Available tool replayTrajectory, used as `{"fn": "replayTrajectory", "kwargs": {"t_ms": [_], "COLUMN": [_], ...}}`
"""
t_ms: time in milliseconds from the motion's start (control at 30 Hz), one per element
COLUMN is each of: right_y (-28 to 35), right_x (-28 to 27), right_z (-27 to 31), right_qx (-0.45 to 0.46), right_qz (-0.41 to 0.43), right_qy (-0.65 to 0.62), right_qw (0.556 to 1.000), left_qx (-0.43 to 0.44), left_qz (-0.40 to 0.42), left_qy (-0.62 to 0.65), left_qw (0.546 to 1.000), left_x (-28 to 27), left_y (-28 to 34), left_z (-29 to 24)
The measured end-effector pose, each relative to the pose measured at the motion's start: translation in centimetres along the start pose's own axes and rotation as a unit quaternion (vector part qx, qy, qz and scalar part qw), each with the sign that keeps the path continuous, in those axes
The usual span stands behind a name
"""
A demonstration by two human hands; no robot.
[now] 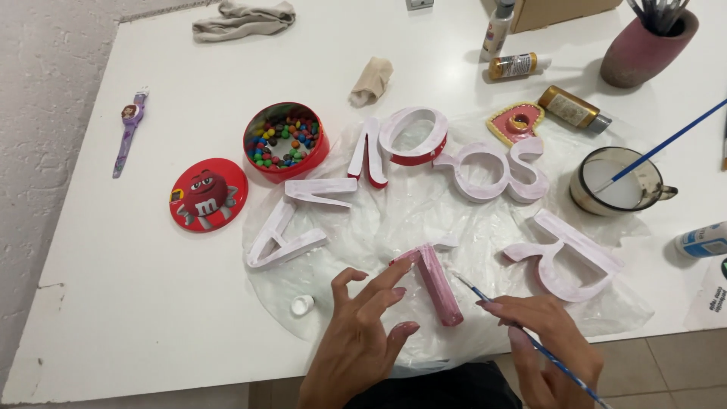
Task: The person paints a white foam letter 'T' with pink paint using a paintbrush. They repeatedly dip the brush into a small paint container and apply the paint to the letter's surface, occasionally turning the letter to reach different sides.
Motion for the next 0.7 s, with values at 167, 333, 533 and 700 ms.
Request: {"fn": "replayTrajectory", "kwargs": {"t_ms": [167,333,533,700], "right_y": [0.0,-0.3,0.5,0.1], "right_x": [1.7,2.8,1.4,3.8], "right_z": [-0.1,0.1,0.7,1.4], "right_qx": [0.004,0.002,0.092,0.069], "right_qz": [0.070,0.092,-0.030,0.021], "right_qy": [0.042,0.063,-0.009,-0.025], "right_qw": [0.997,0.994,0.995,0.997], "left_qx": [0.029,0.022,-0.047,-0.104], "left_qz": [0.001,-0.011,-0.084,-0.255], "left_qy": [-0.003,0.001,0.162,0.148], "left_qw": [1.000,1.000,0.982,0.950], "left_x": [0.9,1.2,-2.3,-6.6], "left_y": [-0.2,0.3,0.2,4.2], "left_z": [1.5,2.5,1.8,3.0]}}
Point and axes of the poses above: each hand's wrist, its own y-axis away from the middle knuckle, its own x-axis out of the palm, z = x × y, the point moved 5 cm from there along -y, towards the middle knuckle, and after that the axes turned 4 degrees about x, right-handed, at the moved point
